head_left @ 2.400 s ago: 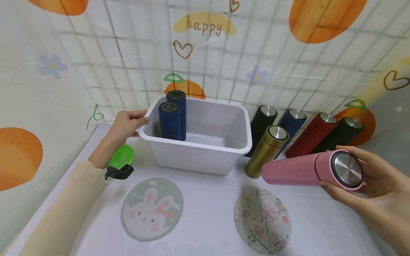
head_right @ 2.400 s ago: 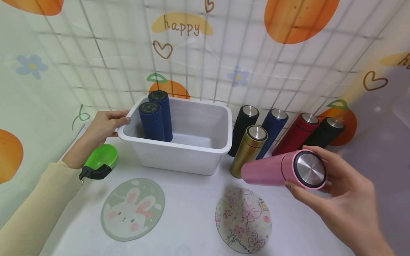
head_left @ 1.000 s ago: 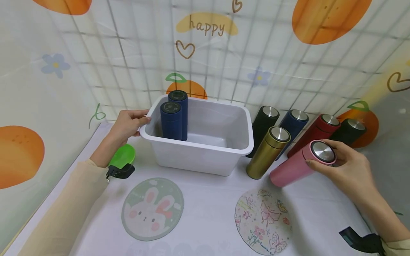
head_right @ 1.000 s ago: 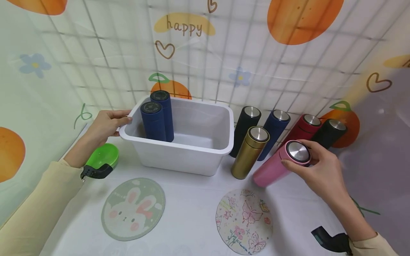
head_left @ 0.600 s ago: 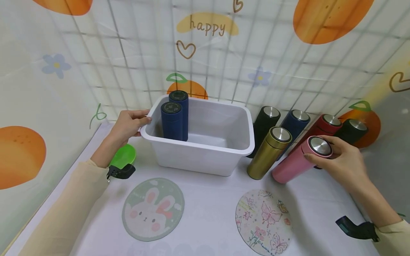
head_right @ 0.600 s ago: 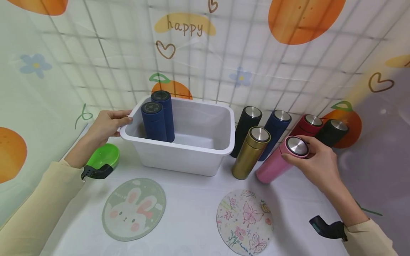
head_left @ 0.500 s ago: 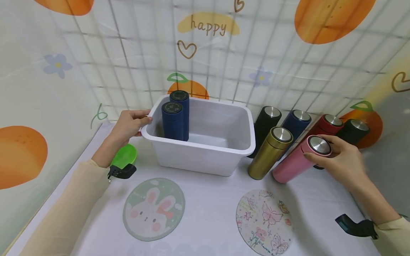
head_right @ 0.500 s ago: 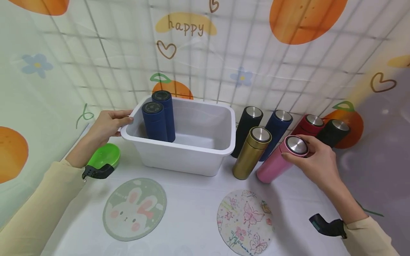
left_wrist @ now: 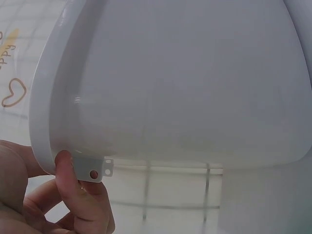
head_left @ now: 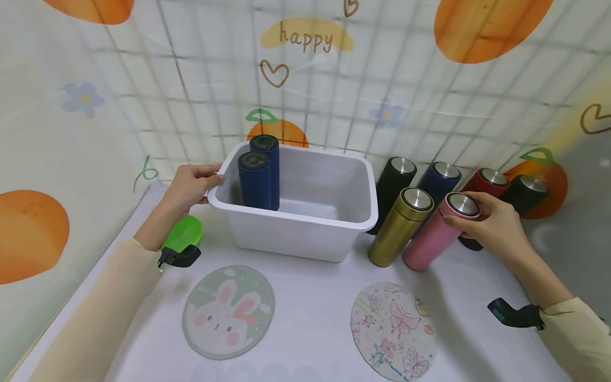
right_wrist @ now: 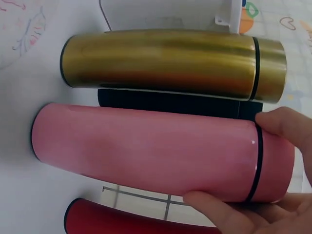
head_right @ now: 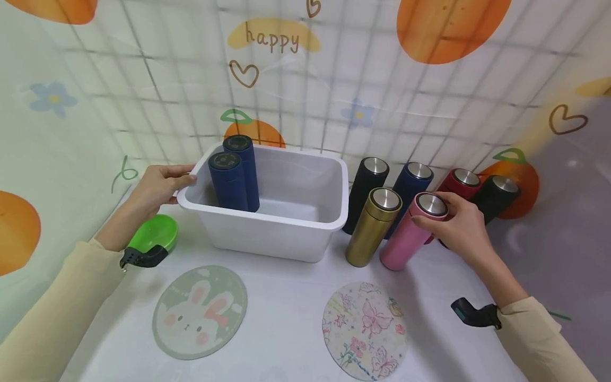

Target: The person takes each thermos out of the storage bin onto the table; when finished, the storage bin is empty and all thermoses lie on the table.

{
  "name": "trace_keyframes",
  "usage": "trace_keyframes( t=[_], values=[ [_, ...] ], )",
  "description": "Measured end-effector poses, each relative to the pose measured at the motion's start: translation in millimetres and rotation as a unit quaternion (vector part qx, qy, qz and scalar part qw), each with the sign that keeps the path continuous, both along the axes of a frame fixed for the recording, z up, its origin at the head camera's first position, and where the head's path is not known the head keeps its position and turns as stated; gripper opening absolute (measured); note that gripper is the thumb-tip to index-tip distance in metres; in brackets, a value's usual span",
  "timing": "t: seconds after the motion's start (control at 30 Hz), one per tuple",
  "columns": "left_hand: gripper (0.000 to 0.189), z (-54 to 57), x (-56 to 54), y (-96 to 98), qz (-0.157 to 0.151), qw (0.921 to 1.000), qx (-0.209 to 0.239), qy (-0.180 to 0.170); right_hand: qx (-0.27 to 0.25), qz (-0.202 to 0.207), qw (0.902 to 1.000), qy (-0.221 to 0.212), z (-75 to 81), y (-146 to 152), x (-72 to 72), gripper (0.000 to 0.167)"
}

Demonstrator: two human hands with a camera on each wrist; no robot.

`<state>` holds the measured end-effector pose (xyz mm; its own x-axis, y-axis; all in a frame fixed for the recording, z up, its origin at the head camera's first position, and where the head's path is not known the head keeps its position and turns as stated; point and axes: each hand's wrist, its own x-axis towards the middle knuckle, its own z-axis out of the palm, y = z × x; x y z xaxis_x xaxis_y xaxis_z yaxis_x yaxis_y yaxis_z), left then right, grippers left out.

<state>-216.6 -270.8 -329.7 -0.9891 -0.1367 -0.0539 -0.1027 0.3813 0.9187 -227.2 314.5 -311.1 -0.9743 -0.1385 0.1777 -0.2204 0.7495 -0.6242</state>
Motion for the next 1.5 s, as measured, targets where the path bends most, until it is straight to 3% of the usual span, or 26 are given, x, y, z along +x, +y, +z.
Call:
trace_keyframes(
  t=[0.2, 0.4, 0.57, 0.83, 1.07, 1.3, 1.5],
  values=[
    [0.047, -0.6, 2.4, -1.7, -0.001, 1.0, -0.004, -0.003, -0.038, 0.05, 0.9969, -0.047, 1.2, -1, -14.2, 0.067],
    [0.048, -0.7, 2.3, -1.8, -0.005, 1.0, -0.002, -0.007, -0.053, 0.05, 0.9948, -0.071, 2.4, 2, -16.6, 0.066],
    [0.049, -0.6, 1.7, -2.5, -0.002, 1.0, 0.001, -0.003, -0.047, 0.044, 0.9965, -0.054, 0.9, -1, -11.2, 0.063],
    [0.049, 0.4, 2.0, -2.6, 0.003, 1.0, 0.007, 0.001, 0.015, 0.016, 0.9996, -0.018, 2.5, -9, -4.9, 0.068],
    [0.048, 0.6, -0.2, -0.3, -0.003, 0.9999, 0.013, 0.003, 0.078, -0.008, 0.9965, 0.031, 1.6, -10, -1.3, 0.074],
    [0.047, -0.6, 0.0, -0.4, -0.001, 1.0, 0.006, 0.007, 0.08, -0.028, 0.9958, 0.035, 8.5, -13, 3.8, 0.091],
    [0.047, -0.1, 1.6, -1.7, -0.004, 0.9999, 0.009, 0.006, 0.066, -0.048, 0.9966, 0.014, 21.4, -16, 9.3, 0.1]
  ],
)
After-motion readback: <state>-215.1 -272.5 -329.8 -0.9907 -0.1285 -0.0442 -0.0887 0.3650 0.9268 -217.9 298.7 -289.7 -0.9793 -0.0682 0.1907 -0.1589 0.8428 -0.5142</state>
